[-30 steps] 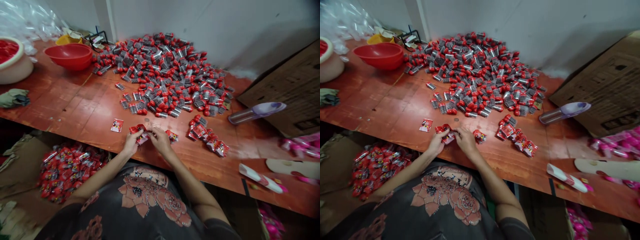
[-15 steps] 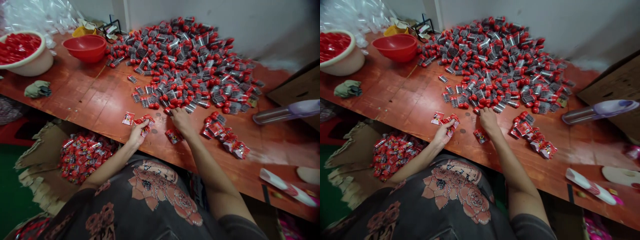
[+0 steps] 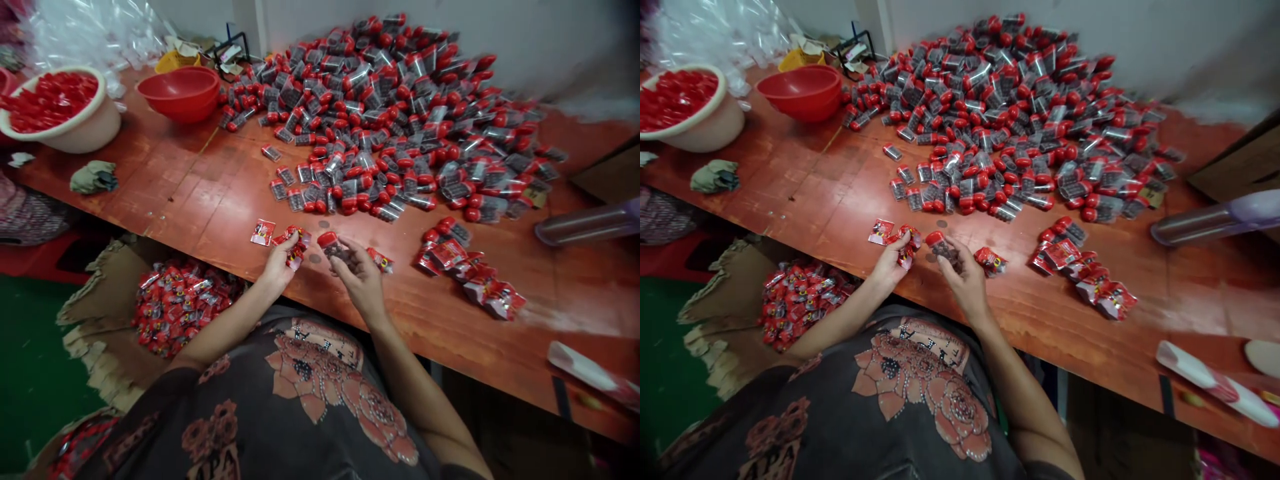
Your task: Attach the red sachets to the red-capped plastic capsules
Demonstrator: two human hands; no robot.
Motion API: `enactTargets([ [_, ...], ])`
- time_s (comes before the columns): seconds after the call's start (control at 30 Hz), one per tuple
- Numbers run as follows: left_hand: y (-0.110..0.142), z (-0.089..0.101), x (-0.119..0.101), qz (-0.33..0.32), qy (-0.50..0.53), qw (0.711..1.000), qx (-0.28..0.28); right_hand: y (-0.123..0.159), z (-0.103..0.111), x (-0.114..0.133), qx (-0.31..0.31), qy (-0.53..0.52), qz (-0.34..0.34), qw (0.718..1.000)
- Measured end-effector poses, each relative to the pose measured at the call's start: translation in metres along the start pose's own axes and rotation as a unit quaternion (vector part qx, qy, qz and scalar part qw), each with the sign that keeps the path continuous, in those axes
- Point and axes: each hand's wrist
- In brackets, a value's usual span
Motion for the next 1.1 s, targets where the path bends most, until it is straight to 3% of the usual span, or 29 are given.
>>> enactTargets([
  [0.33, 0.012, -0.006, 0.017, -0.014, -0.039, 0.998, 0.042, 0.012, -0.003, -0.011, -0.025, 0.051, 0.04, 0.998],
  [0.5, 0.024, -0.013, 0.016, -0.059, -0.041, 0.997, 0.029, 0.013, -0.001, -0.007, 0.015, -0.058, -0.048, 0.997],
  [0.67, 0.034, -0.017, 0.016, -0.094, -0.055, 0.992, 0.06, 0.01, 0.006, -0.006, 0.045, -0.122, -0.092, 0.987],
  [0.93, 0.042, -0.013, 0.015, -0.105, -0.181, 0.971, 0.114, 0.013, 0.008, -0.007, 0.039, -0.059, -0.033, 0.997],
  [1.1, 0.042, -0.011, 0.009, -0.1, -0.237, 0.953, 0.158, 0.015, 0.006, -0.009, 0.052, -0.104, -0.053, 0.992],
])
Point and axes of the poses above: each hand's wrist, its own y-axis away from the middle knuckle, its own z-axis out of the back of the hand, x = y × z, and after that the axes turned 12 degrees about y, right-handed
